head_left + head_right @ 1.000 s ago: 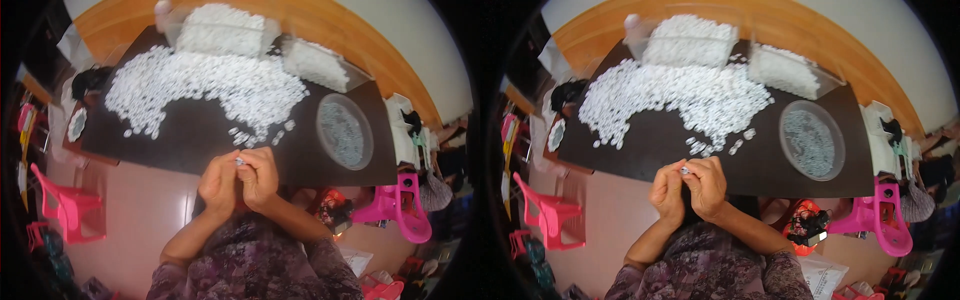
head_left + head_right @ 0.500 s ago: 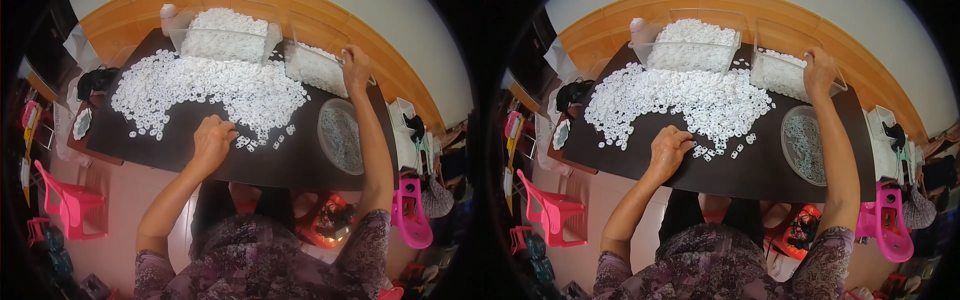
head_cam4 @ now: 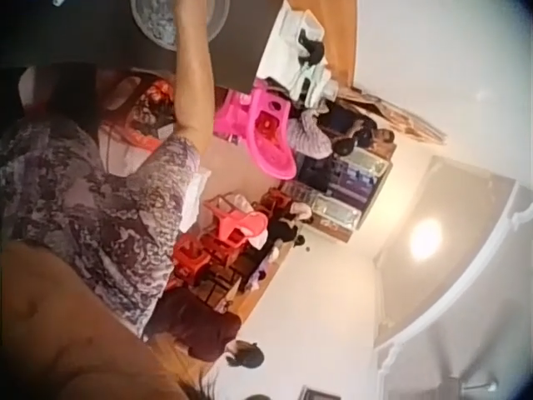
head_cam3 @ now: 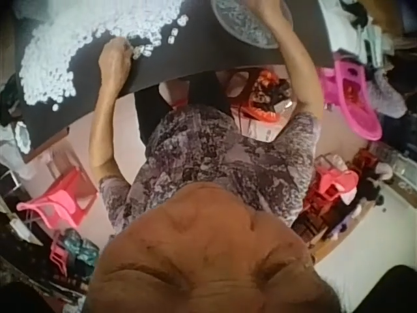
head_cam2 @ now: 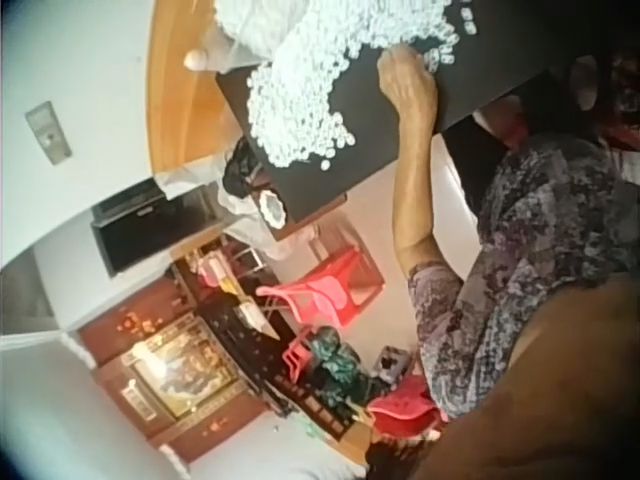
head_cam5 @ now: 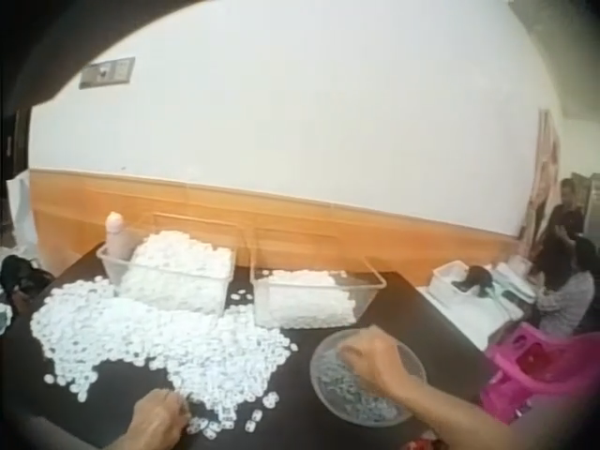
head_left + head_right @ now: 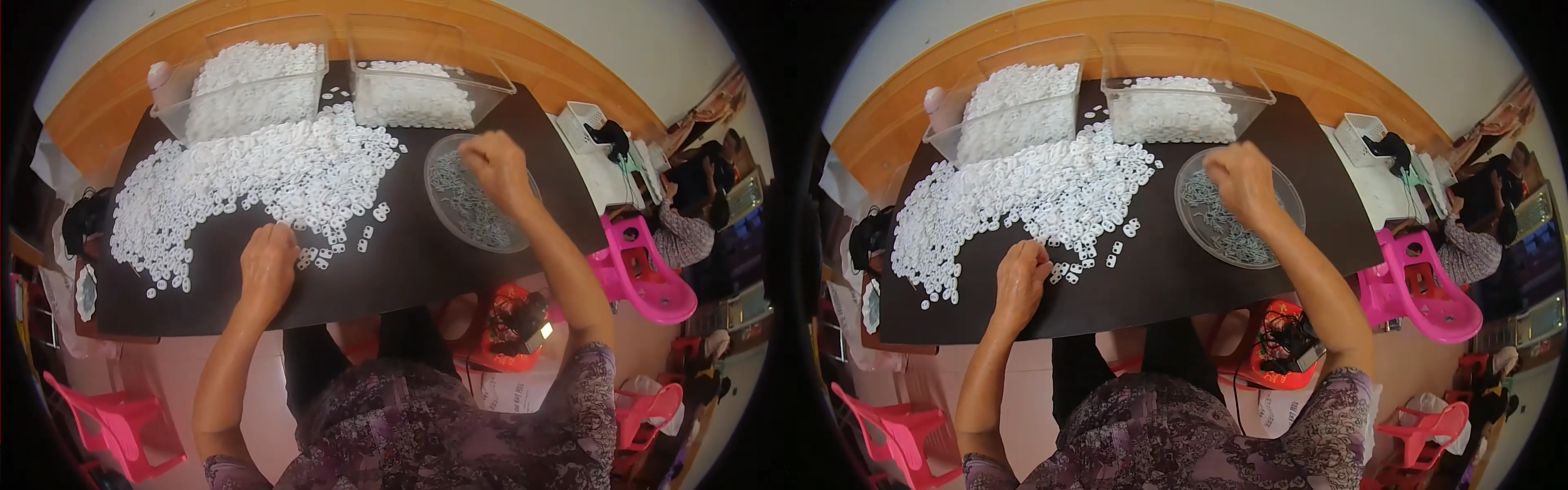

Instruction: Inserting small metal pins into white plastic components.

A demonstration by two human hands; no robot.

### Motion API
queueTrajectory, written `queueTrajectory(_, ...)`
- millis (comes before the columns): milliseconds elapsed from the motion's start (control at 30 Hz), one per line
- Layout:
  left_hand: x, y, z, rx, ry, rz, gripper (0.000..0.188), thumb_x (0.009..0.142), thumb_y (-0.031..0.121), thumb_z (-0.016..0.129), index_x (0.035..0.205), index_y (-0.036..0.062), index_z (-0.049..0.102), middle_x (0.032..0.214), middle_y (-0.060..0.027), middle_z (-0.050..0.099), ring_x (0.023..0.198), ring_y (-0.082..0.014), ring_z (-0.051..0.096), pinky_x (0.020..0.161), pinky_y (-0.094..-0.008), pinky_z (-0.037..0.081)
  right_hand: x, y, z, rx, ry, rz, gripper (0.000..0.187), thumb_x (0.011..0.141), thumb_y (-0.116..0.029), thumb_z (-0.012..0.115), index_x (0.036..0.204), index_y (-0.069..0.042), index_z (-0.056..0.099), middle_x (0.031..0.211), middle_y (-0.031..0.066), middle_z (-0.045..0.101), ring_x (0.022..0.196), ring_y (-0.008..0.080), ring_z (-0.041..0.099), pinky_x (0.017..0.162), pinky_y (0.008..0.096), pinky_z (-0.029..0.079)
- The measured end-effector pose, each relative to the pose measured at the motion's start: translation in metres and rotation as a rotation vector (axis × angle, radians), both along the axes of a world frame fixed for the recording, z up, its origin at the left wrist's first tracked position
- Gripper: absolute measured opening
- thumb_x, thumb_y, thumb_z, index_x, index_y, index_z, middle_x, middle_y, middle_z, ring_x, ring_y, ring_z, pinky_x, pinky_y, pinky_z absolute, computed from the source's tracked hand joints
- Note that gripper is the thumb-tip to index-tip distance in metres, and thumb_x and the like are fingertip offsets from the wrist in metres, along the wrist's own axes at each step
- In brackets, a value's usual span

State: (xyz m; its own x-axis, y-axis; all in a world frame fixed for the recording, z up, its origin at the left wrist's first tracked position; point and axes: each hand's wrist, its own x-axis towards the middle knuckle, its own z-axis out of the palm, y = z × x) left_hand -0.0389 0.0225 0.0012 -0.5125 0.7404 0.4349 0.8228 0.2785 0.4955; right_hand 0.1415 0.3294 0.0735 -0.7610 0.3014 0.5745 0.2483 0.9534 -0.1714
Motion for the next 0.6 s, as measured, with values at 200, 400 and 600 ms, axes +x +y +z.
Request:
queueTrajectory(200,0.018,-0.015,0.017,0.135,0.01,0.064,0.01,0.077,-0.003,0.062,0.086,0.0003,0.062,0.07,-0.01,0.05,0.062,-0.0233,0.051,0.057,-0.0308,0.04,0.029,0.0,-0.049,-0.086,-0.089,0.11,0.005,0.071,-0.01,0.067,0.076,-0.007,0.067,0.073,0.0092,0.061,0.074,0.029,0.057,0.069,0.0383,0.045)
queueTrajectory(400,0.05,-0.018,0.03,0.266,-0.21,-0.012,0.003,0.081,0.001,0.061,0.082,-0.0014,0.06,0.071,-0.0058,0.05,0.064,-0.014,0.048,0.058,-0.0261,0.037,0.012,0.009,-0.075,0.176,-0.253,0.125,0.003,0.065,-0.01,0.063,0.066,-0.008,0.062,0.072,0.0138,0.055,0.075,0.0338,0.053,0.067,0.0442,0.044)
queueTrajectory(600,0.062,-0.011,0.022,0.335,-0.349,-0.117,0.014,0.087,0.01,0.062,0.083,-0.0026,0.06,0.074,-0.0007,0.048,0.067,-0.0089,0.043,0.06,-0.0227,0.035,0.002,0.008,-0.075,0.173,-0.311,0.09,0.005,0.057,-0.007,0.06,0.055,-0.004,0.058,0.065,0.016,0.058,0.072,0.034,0.055,0.064,0.0453,0.045)
